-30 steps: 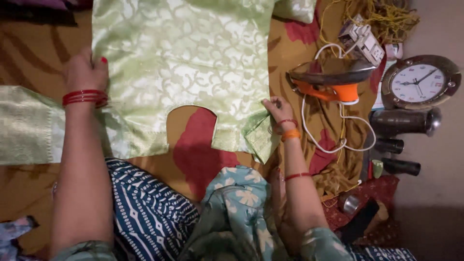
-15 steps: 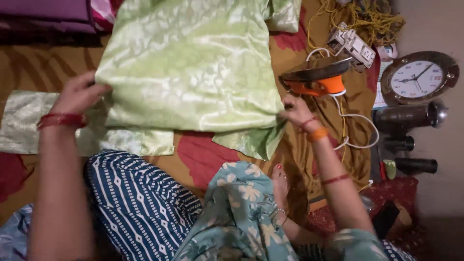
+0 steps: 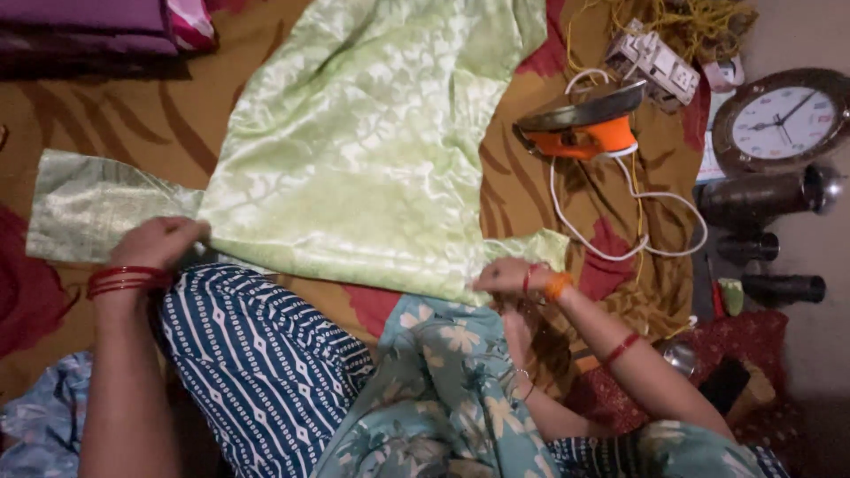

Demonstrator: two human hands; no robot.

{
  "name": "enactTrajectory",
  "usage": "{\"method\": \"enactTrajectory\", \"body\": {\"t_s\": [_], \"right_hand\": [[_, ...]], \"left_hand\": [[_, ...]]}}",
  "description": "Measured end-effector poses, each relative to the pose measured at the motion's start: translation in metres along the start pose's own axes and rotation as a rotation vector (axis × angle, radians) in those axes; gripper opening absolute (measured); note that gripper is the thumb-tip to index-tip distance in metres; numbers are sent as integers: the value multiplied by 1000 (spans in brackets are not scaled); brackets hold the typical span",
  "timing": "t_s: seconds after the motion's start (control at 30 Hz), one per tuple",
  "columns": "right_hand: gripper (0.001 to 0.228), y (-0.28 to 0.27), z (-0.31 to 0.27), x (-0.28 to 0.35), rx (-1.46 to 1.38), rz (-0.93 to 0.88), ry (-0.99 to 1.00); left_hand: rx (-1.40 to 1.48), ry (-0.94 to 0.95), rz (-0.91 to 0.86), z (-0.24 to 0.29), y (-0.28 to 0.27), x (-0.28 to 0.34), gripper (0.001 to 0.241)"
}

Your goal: Ironing a green fabric garment on a flat surface.

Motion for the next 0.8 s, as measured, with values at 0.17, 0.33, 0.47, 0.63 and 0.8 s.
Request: {"method": "enactTrajectory", "body": {"t_s": [0.17,0.33,0.47,0.63,0.8], "right_hand": [[63,-65,57,-14,-227,552,204],[54,-40,37,-24,-310,740,-31],[14,-1,16,-20,-24,487,-156],[16,27,-23,-9,127,255,40],[16,-19,-36,-37,292,218,16]], "left_hand": [[122,29,388,65,-62,31,55],[-162,-1,199,30,-20,-11,52],[-509,-35,-154,-9,18,-33,54],[-573,-125,-325,10,27,-33,57],[-680,-63,-317,84,-17,-54,62]]}}
Point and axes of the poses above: each hand's wrist, its own x-axis away from the middle knuckle, its own y-axis out of the palm, z = x × y, the point moved 10 cm from there along -x, towards the middle knuckle, and after that the axes turned 1 degree about -y, right-handed, at the moved point
